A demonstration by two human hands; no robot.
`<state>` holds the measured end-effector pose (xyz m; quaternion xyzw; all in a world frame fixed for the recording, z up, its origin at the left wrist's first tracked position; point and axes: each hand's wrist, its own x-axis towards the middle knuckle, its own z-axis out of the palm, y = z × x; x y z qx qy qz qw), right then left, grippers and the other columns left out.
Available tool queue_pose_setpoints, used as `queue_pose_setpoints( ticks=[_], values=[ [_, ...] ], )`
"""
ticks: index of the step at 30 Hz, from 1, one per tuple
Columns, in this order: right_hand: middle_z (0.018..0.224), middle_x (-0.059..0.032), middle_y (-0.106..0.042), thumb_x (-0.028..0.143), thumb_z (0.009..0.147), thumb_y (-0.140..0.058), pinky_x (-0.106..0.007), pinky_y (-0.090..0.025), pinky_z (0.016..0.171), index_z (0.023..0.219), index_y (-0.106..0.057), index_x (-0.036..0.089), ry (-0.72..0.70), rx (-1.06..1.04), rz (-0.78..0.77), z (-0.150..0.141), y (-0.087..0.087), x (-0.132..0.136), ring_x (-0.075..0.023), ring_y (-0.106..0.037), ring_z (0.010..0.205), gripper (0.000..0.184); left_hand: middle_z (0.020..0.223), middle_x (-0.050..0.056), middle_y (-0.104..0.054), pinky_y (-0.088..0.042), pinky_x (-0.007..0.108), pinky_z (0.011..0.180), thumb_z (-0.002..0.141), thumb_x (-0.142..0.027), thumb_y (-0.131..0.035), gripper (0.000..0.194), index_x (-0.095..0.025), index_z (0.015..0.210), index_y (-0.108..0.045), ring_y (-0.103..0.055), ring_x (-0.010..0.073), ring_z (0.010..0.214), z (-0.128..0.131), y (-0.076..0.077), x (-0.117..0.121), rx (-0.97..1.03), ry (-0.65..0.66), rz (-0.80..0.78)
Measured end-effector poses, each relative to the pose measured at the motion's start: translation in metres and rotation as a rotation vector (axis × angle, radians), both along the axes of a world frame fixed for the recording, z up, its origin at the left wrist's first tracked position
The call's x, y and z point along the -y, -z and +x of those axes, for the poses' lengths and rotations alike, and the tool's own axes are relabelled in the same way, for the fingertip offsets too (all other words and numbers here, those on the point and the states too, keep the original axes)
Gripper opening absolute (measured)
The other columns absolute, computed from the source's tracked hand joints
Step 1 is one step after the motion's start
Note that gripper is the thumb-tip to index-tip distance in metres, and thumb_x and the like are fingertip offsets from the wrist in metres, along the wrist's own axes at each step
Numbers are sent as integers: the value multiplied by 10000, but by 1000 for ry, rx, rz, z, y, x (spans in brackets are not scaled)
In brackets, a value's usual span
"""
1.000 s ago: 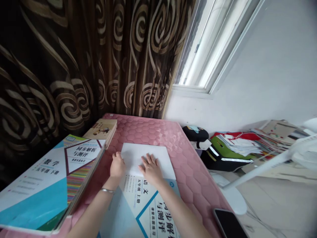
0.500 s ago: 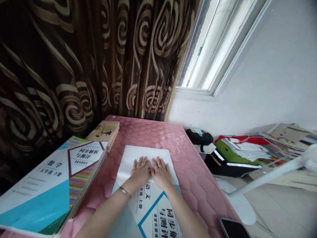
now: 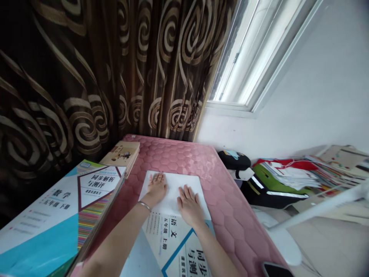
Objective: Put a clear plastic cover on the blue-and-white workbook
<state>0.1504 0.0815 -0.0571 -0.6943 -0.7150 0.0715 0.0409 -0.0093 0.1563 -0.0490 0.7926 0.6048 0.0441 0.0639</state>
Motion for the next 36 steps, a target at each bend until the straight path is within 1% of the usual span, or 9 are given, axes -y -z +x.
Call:
queue_pose_setpoints(
  ticks=[3, 9, 12, 15, 18, 22, 28, 33, 36],
  values=[
    [1593, -73, -145, 351, 983, -242, -490, -69, 1169, 1503, -279, 190, 3, -17, -23, 2, -2, -1, -242, -102, 1470, 546, 1576, 80, -243, -101, 432, 1193, 933, -335, -284, 603, -132, 1501, -274, -171, 208, 1463, 12, 3, -3, 26, 94, -17],
    [1561, -128, -265, 369, 976, -251, -511, -194, 1137, 1440, -407, 123, -35, -102, -43, -15, -17, -25, -297, -198, 1445, 547, 1588, 58, -204, -56, 441, 1198, 928, -351, -267, 626, -145, 1517, -223, -124, 206, 1472, 11, 14, -8, 49, 114, -4],
    [1570, -76, -252, 448, 986, -186, -464, -145, 1166, 1480, -333, 143, -162, -211, 8, -36, -18, -51, -246, -163, 1459, 599, 1589, 61, -196, -46, 448, 1197, 912, -340, -318, 634, -167, 1516, -235, -93, 217, 1477, 9, 16, -10, 24, 135, -32],
    [1578, -67, -219, 472, 986, -147, -440, -99, 1179, 1500, -274, 128, -171, -233, -16, -45, -12, -75, -216, -133, 1466, 632, 1582, 72, -220, -54, 464, 1193, 906, -346, -348, 641, -184, 1516, -237, -102, 229, 1476, 9, 16, -10, 30, 155, -19],
    [1574, -100, -219, 481, 984, -133, -426, -79, 1181, 1492, -270, 74, -110, -161, -8, -34, -3, -85, -213, -97, 1471, 665, 1582, 59, -228, -76, 468, 1191, 925, -355, -297, 617, -190, 1516, -239, -132, 222, 1471, 10, 14, -9, 55, 140, -10],
    [1583, -139, -155, 481, 981, -145, -416, -73, 1178, 1496, -214, 27, 21, -37, 1, 4, 5, -80, -226, -103, 1470, 690, 1582, 62, -223, -81, 431, 1196, 936, -382, -257, 621, -149, 1511, -244, -162, 201, 1465, 11, 11, -9, 64, 110, -16],
    [1591, -125, -130, 481, 977, -136, -399, -79, 1175, 1505, -185, 39, 154, 22, -27, 44, 10, -75, -221, -95, 1470, 691, 1569, 104, -252, -78, 512, 1181, 947, -399, -249, 609, -146, 1500, -278, -202, 239, 1454, -15, 10, -12, 34, -76, 14],
    [1588, -123, -147, 473, 978, -141, -391, -79, 1174, 1506, -195, 45, 147, 46, -14, 44, 12, -76, -210, -112, 1468, 681, 1523, 134, -360, -59, 659, 1125, 948, -353, -270, 560, -187, 1477, -344, -228, 328, 1436, -44, 4, -9, 15, -307, 80],
    [1583, -138, -161, 464, 981, -157, -384, -78, 1173, 1499, -203, 23, 133, 67, 8, 43, 13, -75, -219, -121, 1466, 682, 1505, 185, -373, 22, 688, 1107, 919, -264, -300, 573, -114, 1469, -358, -140, 385, 1448, -34, -3, -6, -29, -404, 82]
  ],
)
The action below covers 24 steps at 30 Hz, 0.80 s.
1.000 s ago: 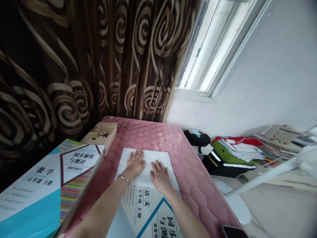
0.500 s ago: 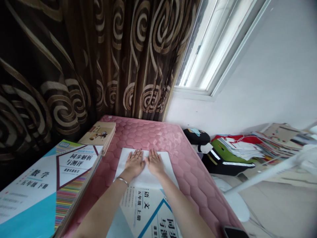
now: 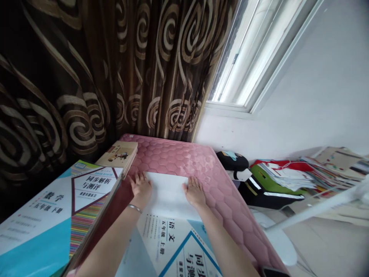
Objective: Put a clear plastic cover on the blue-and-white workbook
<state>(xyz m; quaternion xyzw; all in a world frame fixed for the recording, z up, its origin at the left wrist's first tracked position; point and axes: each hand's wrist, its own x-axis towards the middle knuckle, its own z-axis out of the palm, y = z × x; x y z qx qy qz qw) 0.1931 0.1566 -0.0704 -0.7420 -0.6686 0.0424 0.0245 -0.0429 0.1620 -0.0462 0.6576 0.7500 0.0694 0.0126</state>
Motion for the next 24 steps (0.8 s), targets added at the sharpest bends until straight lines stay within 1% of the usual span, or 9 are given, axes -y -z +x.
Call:
queue_pose_setpoints(
  ticks=[2, 4, 6, 8, 10, 15, 19, 21, 24],
  values=[
    [1582, -145, -160, 462, 981, -166, -390, -89, 1172, 1495, -205, 10, 2, 6, 7, 0, 0, 1, -229, -127, 1465, 685, 1530, 195, -317, 65, 671, 1111, 878, -160, -303, 593, -66, 1461, -359, -54, 373, 1461, 23, -3, 3, -28, 19, -23],
    [1582, -144, -161, 459, 981, -171, -392, -93, 1172, 1494, -212, 13, 8, 8, 12, -1, 0, 1, -230, -129, 1464, 680, 1579, 141, -211, 46, 638, 1133, 858, -115, -284, 620, -84, 1475, -332, -20, 321, 1473, 52, -2, 7, -11, 171, -72],
    [1581, -141, -164, 456, 981, -177, -392, -89, 1172, 1493, -221, 20, 10, 10, 19, -1, 0, 2, -231, -131, 1464, 674, 1591, 109, -175, -30, 579, 1166, 903, -223, -264, 612, -100, 1503, -258, -83, 277, 1475, 78, 1, 11, 96, 371, -132],
    [1579, -144, -171, 456, 982, -180, -393, -88, 1173, 1493, -222, 22, 7, 11, 25, -2, -1, 3, -234, -137, 1463, 672, 1593, 92, -168, -48, 541, 1179, 923, -336, -255, 636, -103, 1513, -219, -112, 251, 1473, 90, 6, 11, 171, 472, -148],
    [1578, -148, -174, 460, 983, -177, -395, -91, 1173, 1494, -216, 20, 5, 13, 24, -2, 0, 3, -236, -141, 1462, 675, 1592, 79, -171, -30, 523, 1183, 926, -401, -249, 659, -109, 1515, -212, -117, 237, 1473, 86, 10, 9, 182, 481, -142],
    [1579, -158, -166, 439, 982, -187, -398, -89, 1174, 1494, -205, 6, 12, 32, 12, 0, -1, 1, -237, -140, 1462, 670, 1592, 58, -174, -31, 516, 1184, 933, -435, -237, 654, -152, 1522, -201, -131, 235, 1471, 44, 12, -5, 112, 383, -123],
    [1580, -171, -139, 433, 981, -178, -489, -80, 1163, 1496, -210, 16, 22, 21, -27, -16, -9, 0, -276, -89, 1468, 663, 1586, 48, -201, -33, 512, 1185, 935, -442, -228, 650, -167, 1523, -200, -147, 233, 1468, 32, 15, -8, 76, 380, -99],
    [1579, -161, -150, 444, 982, -163, -508, -67, 1161, 1498, -214, 26, -89, -33, -17, -36, -14, -1, -281, -68, 1471, 666, 1586, 46, -204, -38, 512, 1186, 933, -437, -224, 651, -164, 1523, -197, -147, 235, 1468, 33, 16, -7, 63, 381, -86],
    [1571, -110, -220, 459, 985, -129, -438, -68, 1177, 1510, -213, 75, -311, -166, 5, -72, -18, -1, -226, -87, 1472, 656, 1587, 38, -200, -48, 512, 1186, 928, -365, -231, 628, -160, 1521, -209, -128, 232, 1471, 34, 15, -6, 31, 399, -108]
  ],
)
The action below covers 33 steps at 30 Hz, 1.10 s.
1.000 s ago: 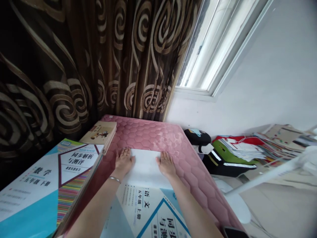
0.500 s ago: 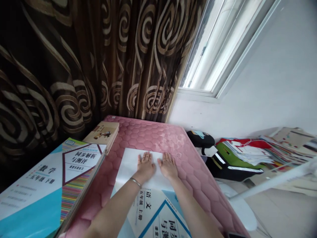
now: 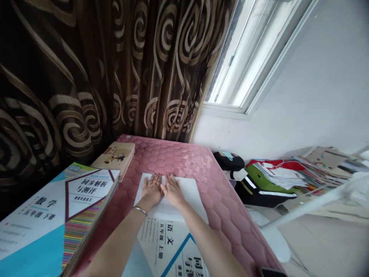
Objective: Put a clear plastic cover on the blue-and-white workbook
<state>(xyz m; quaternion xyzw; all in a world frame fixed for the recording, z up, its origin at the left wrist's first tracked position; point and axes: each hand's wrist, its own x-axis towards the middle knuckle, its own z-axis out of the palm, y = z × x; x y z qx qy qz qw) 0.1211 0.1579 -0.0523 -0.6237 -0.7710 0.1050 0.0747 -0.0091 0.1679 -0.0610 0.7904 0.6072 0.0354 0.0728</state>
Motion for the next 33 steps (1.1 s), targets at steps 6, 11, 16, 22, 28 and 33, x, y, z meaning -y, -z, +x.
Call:
queue_pose_setpoints(
  ticks=[6, 11, 16, 22, 28, 33],
  values=[
    [1564, -126, -233, 461, 985, -105, -419, -73, 1178, 1485, -288, 62, 38, 2, -20, -1, 2, -2, -206, -132, 1467, 665, 1583, 22, -211, -63, 514, 1187, 932, -390, -204, 633, -156, 1520, -205, -150, 218, 1467, -1, 0, -1, 25, -7, 14],
    [1577, -147, -171, 443, 984, -140, -408, -85, 1176, 1490, -227, 12, 263, 134, -30, 66, 13, 0, -215, -111, 1469, 670, 1584, 30, -205, -54, 505, 1188, 934, -458, -199, 656, -163, 1520, -210, -157, 221, 1466, -1, 3, -1, 41, -18, 20],
    [1578, -126, -189, 426, 982, -140, -399, -93, 1178, 1494, -218, 15, 281, 173, -16, 88, 19, 2, -221, -145, 1463, 661, 1581, 33, -221, -55, 511, 1185, 929, -416, -227, 636, -170, 1515, -234, -165, 220, 1464, 4, -4, -1, 46, -62, 10],
    [1577, -136, -184, 428, 978, -147, -404, -80, 1180, 1497, -208, 18, 286, 175, -11, 82, 18, 3, -213, -129, 1466, 664, 1584, 78, -207, -71, 560, 1169, 928, -358, -209, 624, -116, 1500, -265, -156, 236, 1466, 64, -13, 14, 132, -17, -72],
    [1583, -124, -164, 437, 979, -136, -395, -87, 1179, 1500, -202, 24, 289, 168, -33, 84, 18, 3, -205, -115, 1469, 668, 1586, 55, -211, -7, 547, 1175, 927, -366, -204, 623, -148, 1510, -246, -148, 214, 1468, 64, -6, 12, 147, 35, -52],
    [1585, -113, -164, 429, 983, -138, -376, -98, 1178, 1500, -199, 23, 292, 199, -42, 82, 14, 4, -202, -125, 1466, 660, 1594, 48, -175, -35, 575, 1167, 933, -385, -197, 627, -158, 1517, -222, -135, 240, 1470, -7, -6, 0, 37, -169, -15]
  ],
)
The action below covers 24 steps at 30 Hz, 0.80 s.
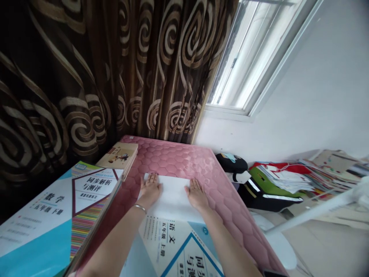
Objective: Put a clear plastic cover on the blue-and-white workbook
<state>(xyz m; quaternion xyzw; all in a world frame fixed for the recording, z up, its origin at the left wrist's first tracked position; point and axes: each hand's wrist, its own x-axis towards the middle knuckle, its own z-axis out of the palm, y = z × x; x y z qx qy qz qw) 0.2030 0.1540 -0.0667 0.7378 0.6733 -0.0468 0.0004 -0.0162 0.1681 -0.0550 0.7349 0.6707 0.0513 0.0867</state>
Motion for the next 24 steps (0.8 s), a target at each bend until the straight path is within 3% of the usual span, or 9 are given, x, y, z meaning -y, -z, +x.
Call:
queue_pose_setpoints(
  ticks=[3, 7, 12, 15, 18, 24],
  values=[
    [1583, -124, -170, 411, 984, -159, -384, -113, 1175, 1498, -194, 13, 9, 25, -19, -1, -6, 0, -212, -138, 1464, 651, 1587, 66, -202, -33, 591, 1161, 935, -391, -192, 629, -142, 1511, -236, -138, 249, 1469, -20, -1, 0, -24, -5, 31],
    [1574, -175, -154, 376, 982, -188, -464, -101, 1167, 1482, -214, -26, 23, 44, -22, -22, -14, 1, -273, -102, 1467, 642, 1582, 90, -214, -52, 604, 1154, 929, -396, -219, 637, -131, 1508, -241, -151, 254, 1466, -19, 1, 2, -27, -10, 48],
    [1567, -129, -214, 402, 988, -159, -418, -89, 1178, 1488, -272, 44, -345, -111, 85, -90, -15, 1, -226, -82, 1473, 625, 1580, 91, -229, -71, 603, 1152, 938, -395, -214, 618, -161, 1508, -249, -165, 260, 1462, -19, 3, 1, -27, 8, 60],
    [1569, -109, -214, 439, 987, -138, -438, -97, 1178, 1485, -289, 62, -371, -180, 44, -113, -13, -1, -228, -118, 1468, 642, 1580, 84, -236, -80, 598, 1153, 940, -388, -221, 608, -183, 1511, -246, -146, 266, 1466, -21, 3, 1, -39, 19, 48],
    [1569, -137, -197, 426, 990, -135, -423, -85, 1178, 1483, -273, 34, -272, -146, 18, -94, -10, -5, -218, -114, 1469, 645, 1581, 81, -230, -75, 594, 1156, 936, -402, -218, 625, -165, 1513, -235, -145, 263, 1467, -20, 3, 1, -29, 6, 50],
    [1583, -149, -144, 407, 988, -128, -424, -92, 1175, 1496, -200, 12, -37, -43, -3, -13, -4, -2, -231, -90, 1471, 648, 1589, 64, -200, -48, 597, 1156, 935, -412, -196, 629, -173, 1517, -222, -133, 259, 1469, -20, 4, -1, -31, 1, 41]
  ],
)
